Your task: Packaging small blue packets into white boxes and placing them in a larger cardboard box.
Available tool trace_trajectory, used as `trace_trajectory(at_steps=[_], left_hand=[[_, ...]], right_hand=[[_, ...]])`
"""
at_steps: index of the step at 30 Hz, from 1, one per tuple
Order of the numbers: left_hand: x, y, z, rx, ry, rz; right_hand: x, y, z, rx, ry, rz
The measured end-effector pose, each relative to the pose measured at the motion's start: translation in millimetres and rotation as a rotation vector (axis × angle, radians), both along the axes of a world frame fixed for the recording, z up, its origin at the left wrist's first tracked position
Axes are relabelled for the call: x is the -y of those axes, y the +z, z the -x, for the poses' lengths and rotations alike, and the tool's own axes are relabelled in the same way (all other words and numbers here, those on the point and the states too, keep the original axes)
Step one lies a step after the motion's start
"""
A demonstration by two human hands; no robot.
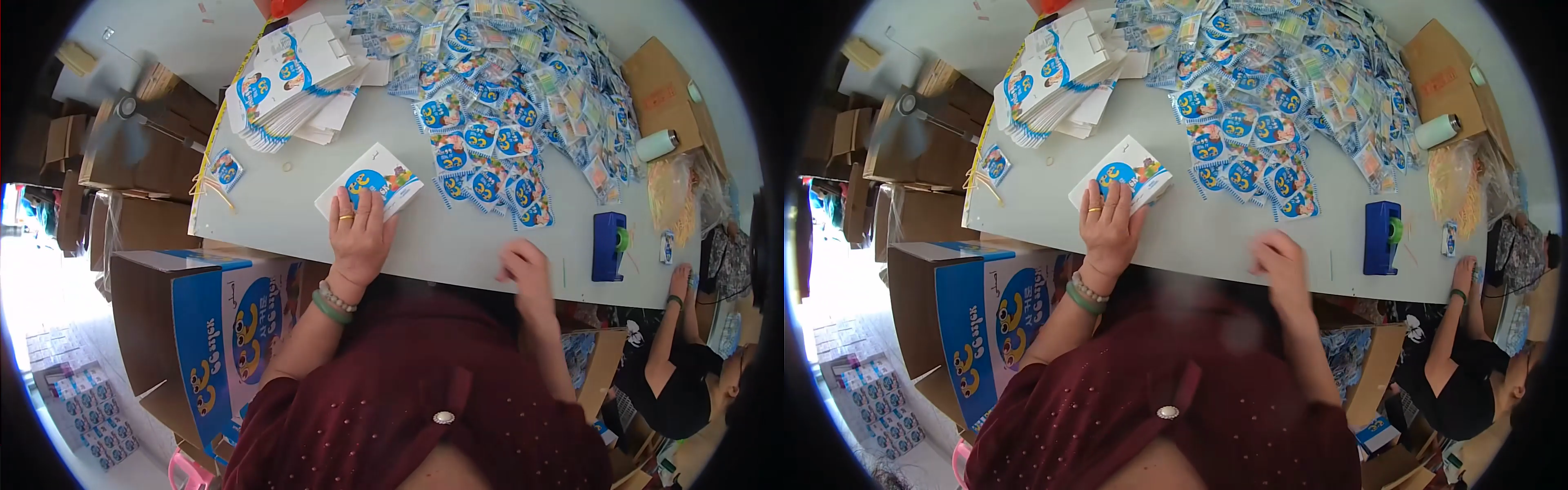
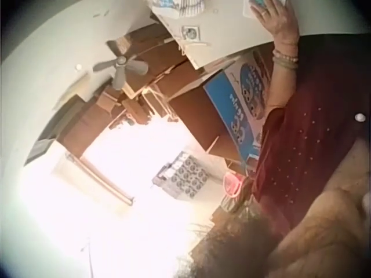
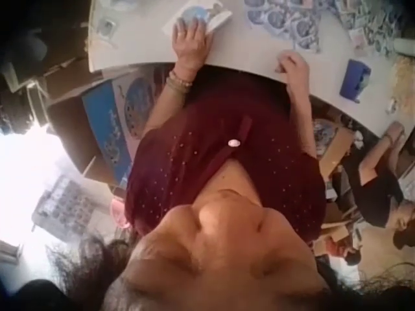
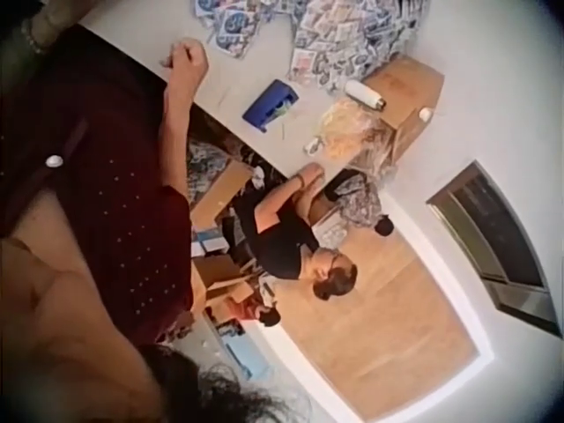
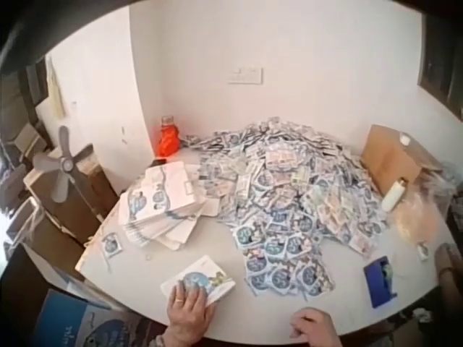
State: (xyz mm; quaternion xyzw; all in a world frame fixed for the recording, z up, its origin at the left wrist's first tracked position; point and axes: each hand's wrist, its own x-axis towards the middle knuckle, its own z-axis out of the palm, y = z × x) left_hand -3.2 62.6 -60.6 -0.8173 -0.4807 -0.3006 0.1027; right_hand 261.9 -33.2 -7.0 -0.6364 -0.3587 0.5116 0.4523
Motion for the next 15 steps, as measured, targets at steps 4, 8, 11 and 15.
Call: trace_trajectory(at_steps=[4, 8, 11, 15], left_hand=[[1, 10, -3, 0.026, 0.001, 0.087], [3, 7, 2, 0.069, -0.021, 0.1], [3, 3, 3, 0.165, -0.041, 0.084], [2, 2, 3, 0.187, -0.031, 0.051]], right_hand=[[-75, -8, 89, -0.162, 0.232, -0.005], [-96, -29, 133, -0.211, 0.153, 0.046], [-96, -24, 139, -0.071, 0.05, 0.044], [-93, -22, 138, 0.021, 0.022, 0.045]])
